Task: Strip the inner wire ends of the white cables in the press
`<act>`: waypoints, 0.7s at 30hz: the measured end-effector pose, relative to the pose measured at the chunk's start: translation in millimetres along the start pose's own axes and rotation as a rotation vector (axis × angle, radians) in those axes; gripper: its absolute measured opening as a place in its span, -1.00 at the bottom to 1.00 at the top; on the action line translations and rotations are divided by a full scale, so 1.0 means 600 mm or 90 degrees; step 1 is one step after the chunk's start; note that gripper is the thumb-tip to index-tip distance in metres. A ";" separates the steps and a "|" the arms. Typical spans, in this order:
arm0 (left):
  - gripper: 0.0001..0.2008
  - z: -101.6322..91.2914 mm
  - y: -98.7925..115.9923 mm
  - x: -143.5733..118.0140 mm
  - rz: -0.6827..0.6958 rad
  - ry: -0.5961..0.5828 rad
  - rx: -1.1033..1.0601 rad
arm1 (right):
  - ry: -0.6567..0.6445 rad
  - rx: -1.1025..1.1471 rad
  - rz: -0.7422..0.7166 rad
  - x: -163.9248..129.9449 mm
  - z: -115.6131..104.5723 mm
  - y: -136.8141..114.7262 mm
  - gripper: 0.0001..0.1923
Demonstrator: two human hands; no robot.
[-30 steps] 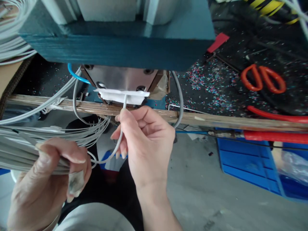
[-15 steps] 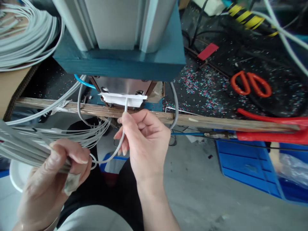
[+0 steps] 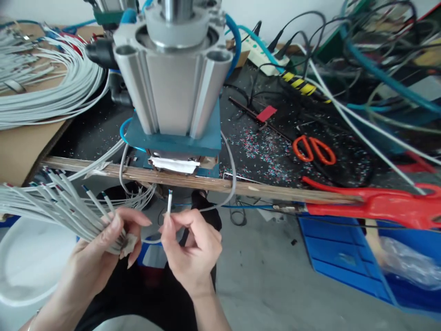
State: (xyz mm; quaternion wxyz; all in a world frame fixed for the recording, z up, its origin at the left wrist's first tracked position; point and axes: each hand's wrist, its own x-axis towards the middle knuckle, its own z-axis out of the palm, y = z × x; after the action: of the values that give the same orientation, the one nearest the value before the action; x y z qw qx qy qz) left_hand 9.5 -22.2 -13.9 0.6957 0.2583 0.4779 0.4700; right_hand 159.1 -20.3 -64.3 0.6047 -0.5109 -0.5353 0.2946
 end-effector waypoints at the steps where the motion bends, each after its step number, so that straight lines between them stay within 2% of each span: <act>1: -0.63 0.000 0.000 -0.001 0.000 0.001 -0.001 | -0.002 -0.003 -0.003 -0.001 -0.001 0.000 -0.81; 13: -0.75 -0.003 -0.005 -0.002 0.026 0.001 0.001 | -0.004 0.004 0.023 -0.019 -0.002 -0.001 -0.82; 18: -0.78 -0.003 -0.003 -0.006 0.052 -0.001 -0.021 | 0.019 0.000 0.025 -0.029 -0.005 0.000 -0.82; 21: -0.81 -0.003 -0.003 -0.007 0.037 -0.013 -0.038 | 0.000 -0.039 0.036 -0.038 -0.013 0.005 -0.84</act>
State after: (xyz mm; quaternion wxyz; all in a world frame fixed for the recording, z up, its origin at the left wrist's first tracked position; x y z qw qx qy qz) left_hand 8.1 -27.0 -14.1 0.6941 0.2562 0.4490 0.5010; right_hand 161.3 -42.4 -74.0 0.5800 -0.5441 -0.5296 0.2952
